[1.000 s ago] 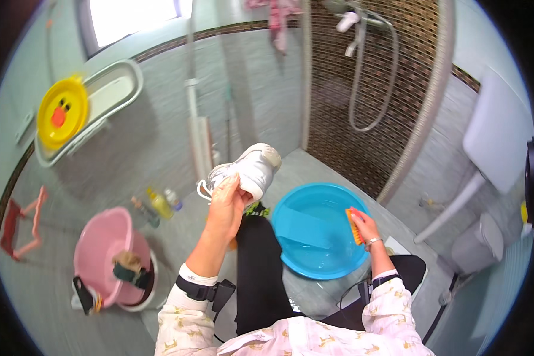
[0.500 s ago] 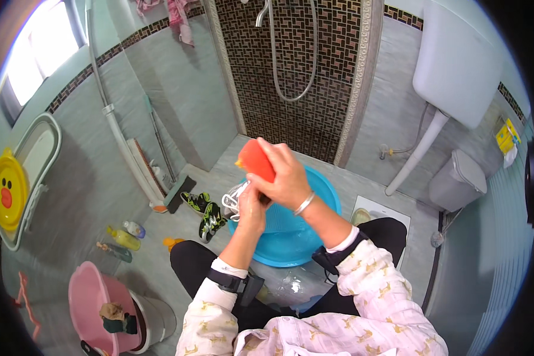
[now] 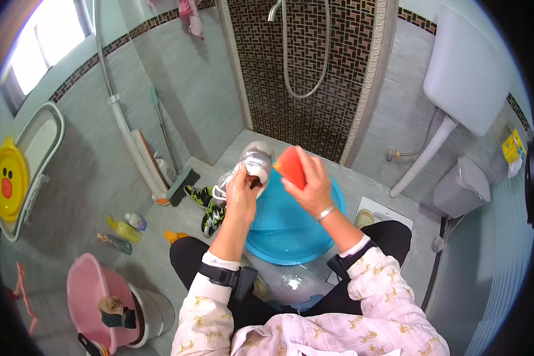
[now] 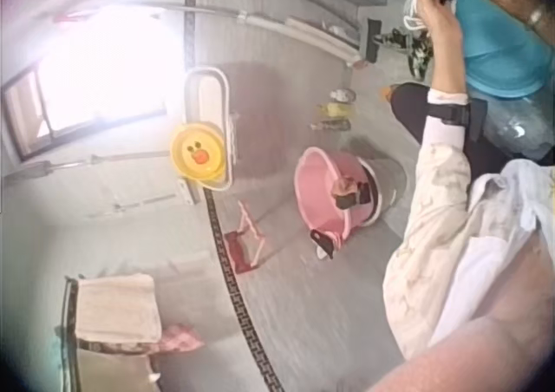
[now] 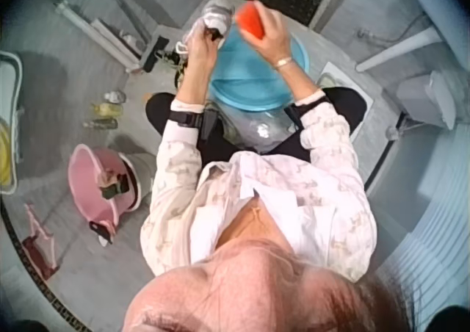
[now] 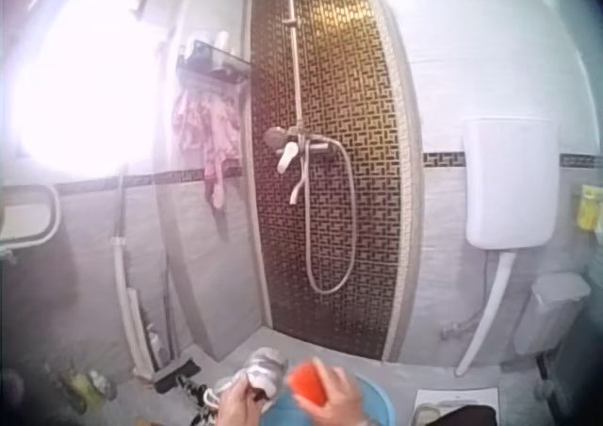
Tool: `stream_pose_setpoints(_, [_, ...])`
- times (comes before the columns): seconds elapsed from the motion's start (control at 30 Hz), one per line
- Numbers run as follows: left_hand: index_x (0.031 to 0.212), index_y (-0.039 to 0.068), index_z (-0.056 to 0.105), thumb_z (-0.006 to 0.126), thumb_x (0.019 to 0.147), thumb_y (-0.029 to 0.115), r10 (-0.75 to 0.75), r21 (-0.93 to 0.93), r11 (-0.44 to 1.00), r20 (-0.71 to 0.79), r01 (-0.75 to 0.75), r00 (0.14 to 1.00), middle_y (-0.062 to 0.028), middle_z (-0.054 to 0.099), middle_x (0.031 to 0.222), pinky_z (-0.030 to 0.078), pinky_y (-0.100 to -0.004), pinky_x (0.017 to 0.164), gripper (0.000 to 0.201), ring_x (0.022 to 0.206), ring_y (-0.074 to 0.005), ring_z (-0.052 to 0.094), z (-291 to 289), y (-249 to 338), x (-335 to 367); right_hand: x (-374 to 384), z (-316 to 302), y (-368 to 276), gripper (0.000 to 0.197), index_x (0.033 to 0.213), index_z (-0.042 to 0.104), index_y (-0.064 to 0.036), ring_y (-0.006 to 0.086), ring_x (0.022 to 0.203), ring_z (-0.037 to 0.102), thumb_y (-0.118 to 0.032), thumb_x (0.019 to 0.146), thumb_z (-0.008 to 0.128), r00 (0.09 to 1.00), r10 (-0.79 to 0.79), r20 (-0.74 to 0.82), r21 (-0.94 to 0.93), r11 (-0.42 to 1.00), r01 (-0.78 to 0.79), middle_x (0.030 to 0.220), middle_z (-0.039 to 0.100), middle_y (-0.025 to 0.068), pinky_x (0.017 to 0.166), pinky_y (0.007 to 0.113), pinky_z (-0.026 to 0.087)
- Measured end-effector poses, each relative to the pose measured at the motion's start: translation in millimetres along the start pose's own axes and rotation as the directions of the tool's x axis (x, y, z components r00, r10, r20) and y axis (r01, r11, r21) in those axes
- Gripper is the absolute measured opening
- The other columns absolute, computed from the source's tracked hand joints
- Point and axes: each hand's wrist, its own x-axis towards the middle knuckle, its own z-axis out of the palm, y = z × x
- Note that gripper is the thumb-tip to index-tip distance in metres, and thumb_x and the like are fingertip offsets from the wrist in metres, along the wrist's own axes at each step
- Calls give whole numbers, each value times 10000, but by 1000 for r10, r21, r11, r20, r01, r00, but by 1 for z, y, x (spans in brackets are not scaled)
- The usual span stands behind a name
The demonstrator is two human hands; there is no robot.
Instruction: The person is washing a pair of sneakers using a brush and a sponge in a blue basin filled with water.
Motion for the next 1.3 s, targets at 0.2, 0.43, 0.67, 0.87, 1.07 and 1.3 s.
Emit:
stream_pose_setpoints(0.2, [1112, 55, 507, 443, 932, 304, 94, -106, 989, -48, -99, 994, -80, 550, 1082, 434, -401, 871, 314, 983, -186, 538, 30, -1, -17, 25, 26, -47, 668, 1212, 499, -51, 260, 837, 530, -275, 627, 732, 979, -195, -51, 91, 976, 199, 968, 537, 90, 728, 367, 418])
stream_pose_setpoints(0.43, [1134, 60, 481, 462, 925, 336, 46, -60, 997, 15, -45, 999, -77, 527, 1136, 355, -477, 968, 347, 1079, -220, 479, 0, 27, -8, -39, -1, 10, 724, 1259, 468, -57, 259, 852, 530, -267, 623, 742, 995, 12, 98, -142, 990, 2, 944, 536, 90, 727, 380, 421])
stream_pose_setpoints(0.67, [1108, 81, 506, 429, 938, 292, 91, -63, 994, 17, -89, 996, -83, 530, 1126, 425, -384, 864, 281, 1011, -189, 521, 21, 12, -12, 57, 14, -62, 707, 1259, 450, -5, 297, 856, 528, -261, 657, 718, 972, -216, -88, 67, 973, 222, 994, 535, 133, 755, 390, 440])
stream_pose_setpoints(0.87, [1123, 61, 485, 438, 934, 304, 14, -162, 987, 12, -12, 1000, -93, 509, 1153, 383, -455, 929, 312, 1093, -210, 459, 10, 45, -15, -41, 12, 11, 705, 1264, 469, -86, 250, 849, 527, -275, 636, 727, 971, -103, 215, -200, 969, 147, 941, 529, 79, 721, 392, 413])
stream_pose_setpoints(1.07, [1154, 63, 468, 454, 921, 352, 59, -248, 968, 38, -47, 998, -97, 485, 1183, 317, -469, 981, 371, 1113, -228, 443, 5, 72, -16, -36, 5, 41, 683, 1275, 446, -67, 287, 842, 521, -255, 679, 724, 975, 220, 7, -94, 971, -219, 920, 512, 122, 729, 392, 437])
stream_pose_setpoints(1.3, [1079, 90, 515, 451, 924, 339, 141, -378, 921, 96, -95, 985, -62, 532, 1139, 317, -462, 984, 299, 1102, -227, 466, -1, 115, -29, -49, 14, 104, 529, 1222, 514, -38, 207, 994, 567, -302, 788, 661, 766, 641, 44, 354, 708, -612, 1105, 594, 102, 849, 320, 445])
